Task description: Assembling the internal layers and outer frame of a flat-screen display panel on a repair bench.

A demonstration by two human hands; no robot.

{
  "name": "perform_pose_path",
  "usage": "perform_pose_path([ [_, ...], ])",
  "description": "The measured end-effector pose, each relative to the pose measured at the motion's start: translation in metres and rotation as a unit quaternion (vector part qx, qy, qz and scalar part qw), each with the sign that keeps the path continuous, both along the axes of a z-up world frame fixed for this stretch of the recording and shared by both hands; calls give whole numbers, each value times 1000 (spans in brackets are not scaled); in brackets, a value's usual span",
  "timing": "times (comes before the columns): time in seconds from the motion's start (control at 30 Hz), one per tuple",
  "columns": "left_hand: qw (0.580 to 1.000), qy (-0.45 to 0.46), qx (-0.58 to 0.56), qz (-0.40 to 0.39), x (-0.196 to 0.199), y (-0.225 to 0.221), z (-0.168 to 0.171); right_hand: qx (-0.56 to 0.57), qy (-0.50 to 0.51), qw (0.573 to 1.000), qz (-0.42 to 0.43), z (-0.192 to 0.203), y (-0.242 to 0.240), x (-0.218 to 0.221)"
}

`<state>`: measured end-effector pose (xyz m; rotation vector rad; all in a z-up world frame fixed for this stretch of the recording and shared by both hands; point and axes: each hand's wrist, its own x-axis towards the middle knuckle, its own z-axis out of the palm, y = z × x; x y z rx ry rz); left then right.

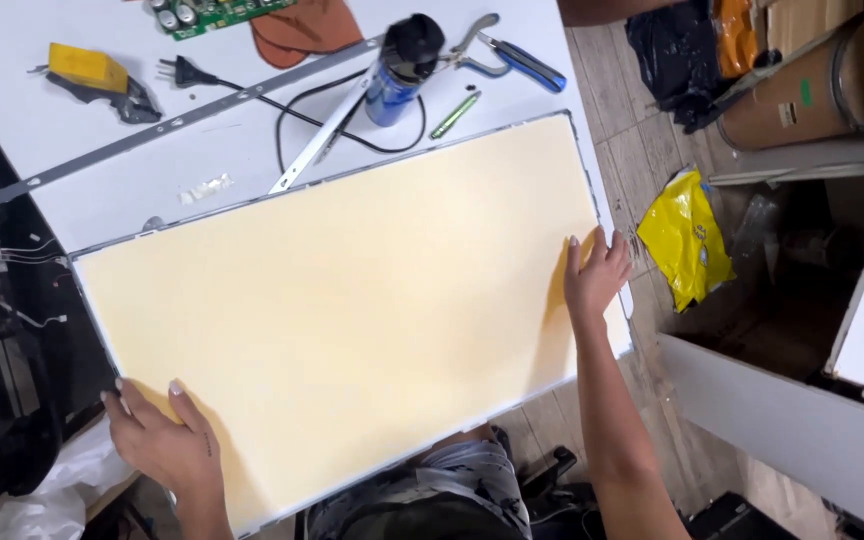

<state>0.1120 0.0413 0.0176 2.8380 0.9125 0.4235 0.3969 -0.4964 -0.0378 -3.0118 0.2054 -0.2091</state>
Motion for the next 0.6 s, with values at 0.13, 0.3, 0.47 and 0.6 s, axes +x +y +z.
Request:
perform_pose_path([
  [0.13, 1000, -19, 5, 5, 18, 15, -19, -21, -65, 994, 84, -13, -2, 33],
  [0.3, 999, -42, 6, -2, 45, 27, -20, -25, -97, 983, 156, -17, 10, 65],
  [0.47, 995, -52, 88, 2, 68, 48, -68, -29, -81, 980, 181, -23, 37, 96],
  [0.6, 993, -87, 1, -77, 127, 26, -80, 10, -29, 973, 230, -24, 72, 123],
])
